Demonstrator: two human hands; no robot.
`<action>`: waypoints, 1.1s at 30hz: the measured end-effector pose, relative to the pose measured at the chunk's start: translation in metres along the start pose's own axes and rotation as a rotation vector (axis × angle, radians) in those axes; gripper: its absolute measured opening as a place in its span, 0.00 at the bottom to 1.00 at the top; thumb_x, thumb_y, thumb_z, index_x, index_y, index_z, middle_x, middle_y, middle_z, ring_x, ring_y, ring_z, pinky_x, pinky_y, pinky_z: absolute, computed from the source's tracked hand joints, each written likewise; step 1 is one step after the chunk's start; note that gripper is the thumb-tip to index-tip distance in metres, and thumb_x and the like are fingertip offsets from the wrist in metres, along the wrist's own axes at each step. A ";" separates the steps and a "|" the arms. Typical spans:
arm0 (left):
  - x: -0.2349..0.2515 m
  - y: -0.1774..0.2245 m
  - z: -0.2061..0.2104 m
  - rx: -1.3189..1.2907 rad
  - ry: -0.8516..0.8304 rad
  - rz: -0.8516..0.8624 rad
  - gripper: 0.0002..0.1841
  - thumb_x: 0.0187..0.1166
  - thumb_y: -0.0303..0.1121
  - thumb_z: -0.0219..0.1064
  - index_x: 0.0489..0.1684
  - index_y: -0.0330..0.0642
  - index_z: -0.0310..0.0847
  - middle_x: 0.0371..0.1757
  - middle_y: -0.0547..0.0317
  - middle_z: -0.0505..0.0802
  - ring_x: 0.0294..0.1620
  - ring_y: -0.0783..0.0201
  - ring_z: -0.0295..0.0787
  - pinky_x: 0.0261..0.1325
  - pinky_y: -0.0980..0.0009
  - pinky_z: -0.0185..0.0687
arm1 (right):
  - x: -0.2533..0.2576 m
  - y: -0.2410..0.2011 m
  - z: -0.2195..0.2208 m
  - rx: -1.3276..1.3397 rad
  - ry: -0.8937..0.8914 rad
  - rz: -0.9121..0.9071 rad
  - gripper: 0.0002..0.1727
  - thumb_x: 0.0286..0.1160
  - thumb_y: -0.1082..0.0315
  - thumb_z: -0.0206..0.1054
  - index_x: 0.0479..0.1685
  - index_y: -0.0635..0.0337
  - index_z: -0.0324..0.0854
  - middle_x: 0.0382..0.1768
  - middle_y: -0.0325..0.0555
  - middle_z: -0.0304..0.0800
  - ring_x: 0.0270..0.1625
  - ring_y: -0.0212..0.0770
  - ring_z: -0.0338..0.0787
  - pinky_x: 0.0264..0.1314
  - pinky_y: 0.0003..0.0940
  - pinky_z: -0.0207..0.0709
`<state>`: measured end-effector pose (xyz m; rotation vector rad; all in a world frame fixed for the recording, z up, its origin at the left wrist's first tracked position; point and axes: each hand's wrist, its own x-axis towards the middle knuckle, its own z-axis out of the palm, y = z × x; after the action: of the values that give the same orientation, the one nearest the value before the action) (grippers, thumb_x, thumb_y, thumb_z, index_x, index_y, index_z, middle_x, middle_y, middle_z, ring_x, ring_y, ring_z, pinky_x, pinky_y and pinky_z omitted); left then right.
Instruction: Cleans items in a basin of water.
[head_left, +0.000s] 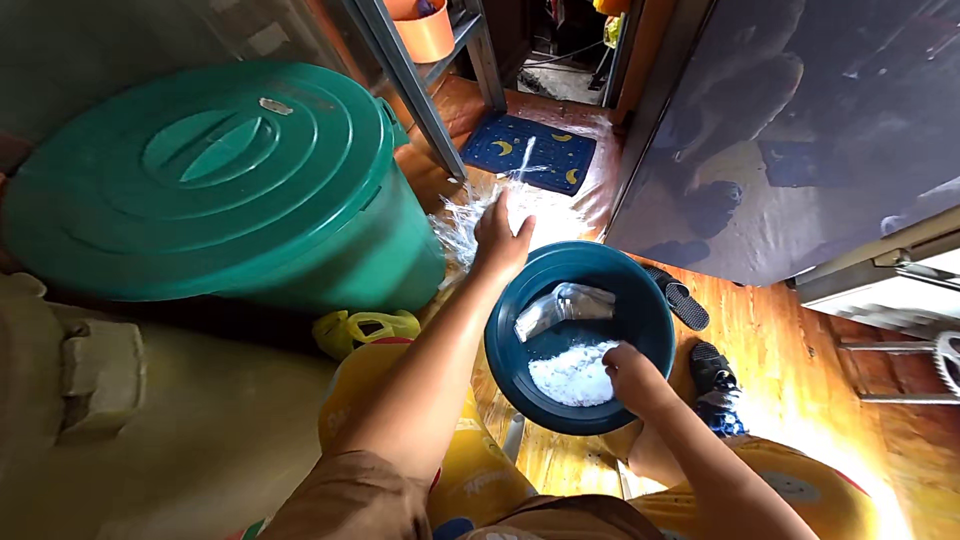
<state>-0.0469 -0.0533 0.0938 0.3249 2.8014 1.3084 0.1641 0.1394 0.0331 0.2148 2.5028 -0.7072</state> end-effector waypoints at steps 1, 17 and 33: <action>-0.004 0.000 0.014 0.020 -0.065 0.023 0.35 0.88 0.46 0.64 0.90 0.39 0.61 0.85 0.33 0.72 0.88 0.34 0.62 0.88 0.38 0.58 | -0.002 -0.006 0.002 -0.090 -0.060 0.023 0.15 0.87 0.67 0.57 0.61 0.65 0.84 0.61 0.62 0.87 0.67 0.58 0.87 0.70 0.58 0.78; -0.017 -0.007 0.195 0.662 -0.763 -0.028 0.20 0.77 0.37 0.71 0.65 0.40 0.87 0.72 0.40 0.86 0.79 0.38 0.78 0.75 0.34 0.75 | -0.009 -0.014 -0.001 -0.234 -0.166 0.060 0.22 0.82 0.75 0.56 0.75 0.59 0.74 0.73 0.64 0.74 0.61 0.66 0.88 0.56 0.64 0.84; 0.005 -0.039 0.185 0.548 -0.792 0.068 0.13 0.82 0.42 0.69 0.53 0.46 0.94 0.60 0.48 0.94 0.69 0.46 0.87 0.74 0.39 0.77 | 0.005 0.005 -0.006 -0.139 -0.088 0.040 0.20 0.91 0.56 0.55 0.60 0.62 0.83 0.62 0.60 0.86 0.66 0.60 0.87 0.66 0.63 0.78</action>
<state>-0.0371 0.0632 -0.0547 0.7546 2.3683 0.2528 0.1587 0.1471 0.0327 0.1791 2.4449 -0.5127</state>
